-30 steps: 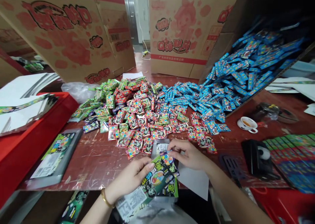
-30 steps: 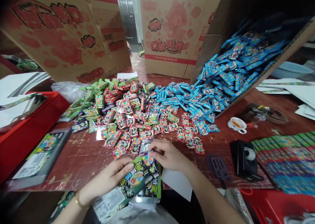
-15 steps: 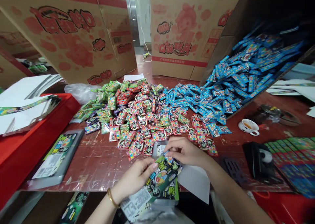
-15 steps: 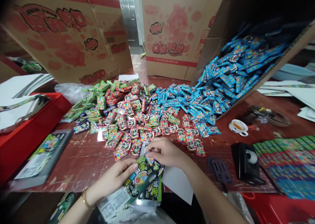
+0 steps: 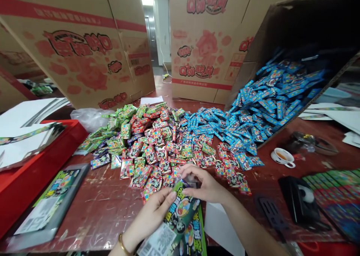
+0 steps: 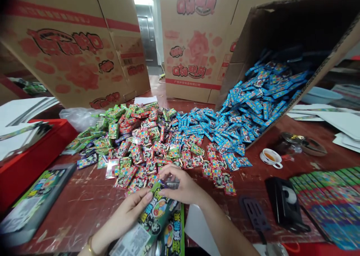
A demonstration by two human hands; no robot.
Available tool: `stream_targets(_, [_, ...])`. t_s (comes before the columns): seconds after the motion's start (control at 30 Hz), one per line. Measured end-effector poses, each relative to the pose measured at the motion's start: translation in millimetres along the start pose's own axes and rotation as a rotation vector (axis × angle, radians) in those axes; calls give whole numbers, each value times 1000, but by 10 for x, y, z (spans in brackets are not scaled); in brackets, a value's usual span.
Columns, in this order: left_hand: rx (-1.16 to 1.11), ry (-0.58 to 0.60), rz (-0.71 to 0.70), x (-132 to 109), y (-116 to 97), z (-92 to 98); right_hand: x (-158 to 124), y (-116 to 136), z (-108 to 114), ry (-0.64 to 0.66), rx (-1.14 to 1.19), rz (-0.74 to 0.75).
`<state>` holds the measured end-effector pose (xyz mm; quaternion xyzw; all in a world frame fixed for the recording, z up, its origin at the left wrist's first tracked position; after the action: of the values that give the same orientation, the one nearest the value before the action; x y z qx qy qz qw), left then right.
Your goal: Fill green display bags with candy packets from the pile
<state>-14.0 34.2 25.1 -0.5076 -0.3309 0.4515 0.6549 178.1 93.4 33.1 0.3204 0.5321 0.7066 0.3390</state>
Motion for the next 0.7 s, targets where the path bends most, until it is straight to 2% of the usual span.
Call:
stream_targets(0.1, [16, 39, -7, 27, -2, -5, 6, -32, 14, 72, 67, -2])
stream_targets(0.3, [70, 14, -36, 97, -24, 6, -4, -120, 20, 63, 208, -66])
stream_targets(0.47, [76, 54, -46, 82, -3, -8, 9, -119, 11, 130, 237, -53])
stream_targets(0.7, [76, 21, -43, 82, -45, 14, -25, -143, -18, 104, 322, -124])
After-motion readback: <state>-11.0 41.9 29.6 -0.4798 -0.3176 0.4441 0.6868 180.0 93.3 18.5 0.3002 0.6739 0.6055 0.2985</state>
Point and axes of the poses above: each hand's wrist, its own x-axis towards the middle knuckle, its own z-axis out of the back of the hand, y = z × x, the point moved 1 cm from there along x, towards the middle knuckle, and after that the axes turned 8 degrees about -z, right-handed, at the moved point
